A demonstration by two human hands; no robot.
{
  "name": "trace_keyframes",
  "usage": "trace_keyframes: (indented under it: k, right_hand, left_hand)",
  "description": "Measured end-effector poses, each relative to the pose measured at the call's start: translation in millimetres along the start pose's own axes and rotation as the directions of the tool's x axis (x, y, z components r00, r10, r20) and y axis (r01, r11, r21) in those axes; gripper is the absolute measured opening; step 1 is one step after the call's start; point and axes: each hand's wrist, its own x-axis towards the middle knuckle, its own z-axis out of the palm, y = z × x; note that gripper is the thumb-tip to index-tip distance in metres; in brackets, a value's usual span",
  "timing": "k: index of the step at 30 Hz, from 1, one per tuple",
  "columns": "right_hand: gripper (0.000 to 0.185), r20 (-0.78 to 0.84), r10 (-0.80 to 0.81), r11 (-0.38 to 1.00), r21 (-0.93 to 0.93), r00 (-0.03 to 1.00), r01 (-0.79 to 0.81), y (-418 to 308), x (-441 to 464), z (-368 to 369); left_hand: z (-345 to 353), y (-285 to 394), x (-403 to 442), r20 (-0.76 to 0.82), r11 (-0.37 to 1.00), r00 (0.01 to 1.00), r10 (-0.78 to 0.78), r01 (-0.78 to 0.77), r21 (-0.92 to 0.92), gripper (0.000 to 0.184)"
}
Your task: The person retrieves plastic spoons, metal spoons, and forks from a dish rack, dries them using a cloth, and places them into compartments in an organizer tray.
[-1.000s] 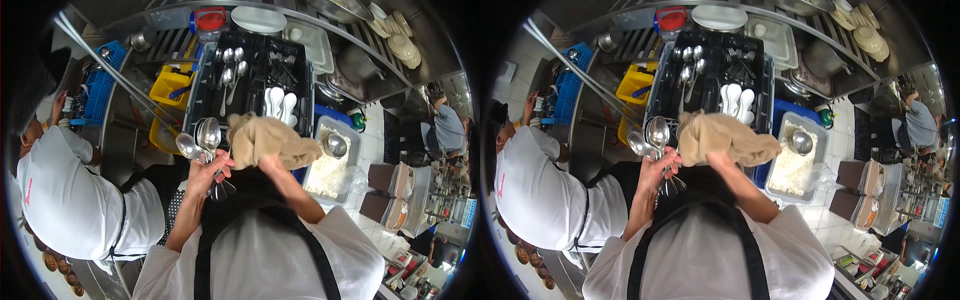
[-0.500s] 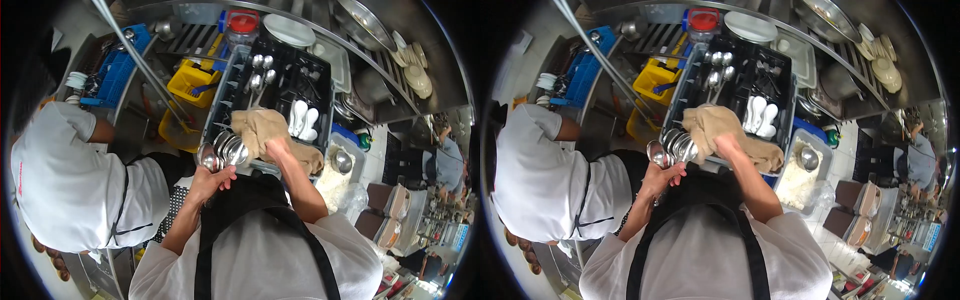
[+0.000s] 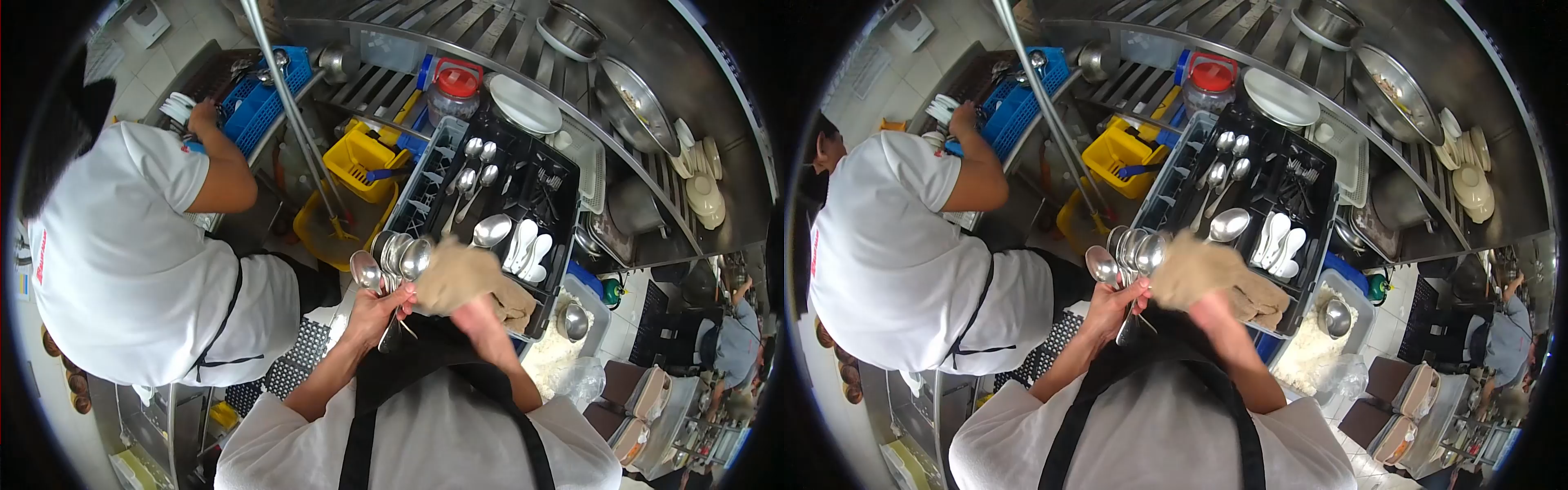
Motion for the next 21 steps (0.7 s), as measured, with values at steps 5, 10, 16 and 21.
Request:
trace_keyframes:
  k: [5,10,16,21]
  right_hand:
    - [0.018,0.193,-0.041,0.898,-0.422,0.980,0.121,-4.0,25.5,-27.7]
    - [0.020,-0.051,-0.290,0.744,-0.640,0.956,0.192,-17.0,67.4,-71.5]
    - [0.034,0.290,-0.211,-0.057,-0.957,0.934,0.285,-3.3,46.9,-30.7]
    - [0.038,0.073,-0.567,0.389,-0.854,0.821,0.344,-20.2,42.9,-53.3]
  left_hand:
    - [-3.4,-6.6,4.5,-0.077,0.991,0.997,0.025,-0.035,-0.130,0.021]
    - [0.7,2.6,9.5,-0.057,0.994,0.998,-0.002,-0.004,-0.110,0.026]
    - [19.3,-10.3,16.8,0.020,0.999,0.999,-0.036,0.036,0.028,0.024]
    - [29.0,4.1,7.4,0.007,0.992,0.997,-0.082,0.081,0.101,0.026]
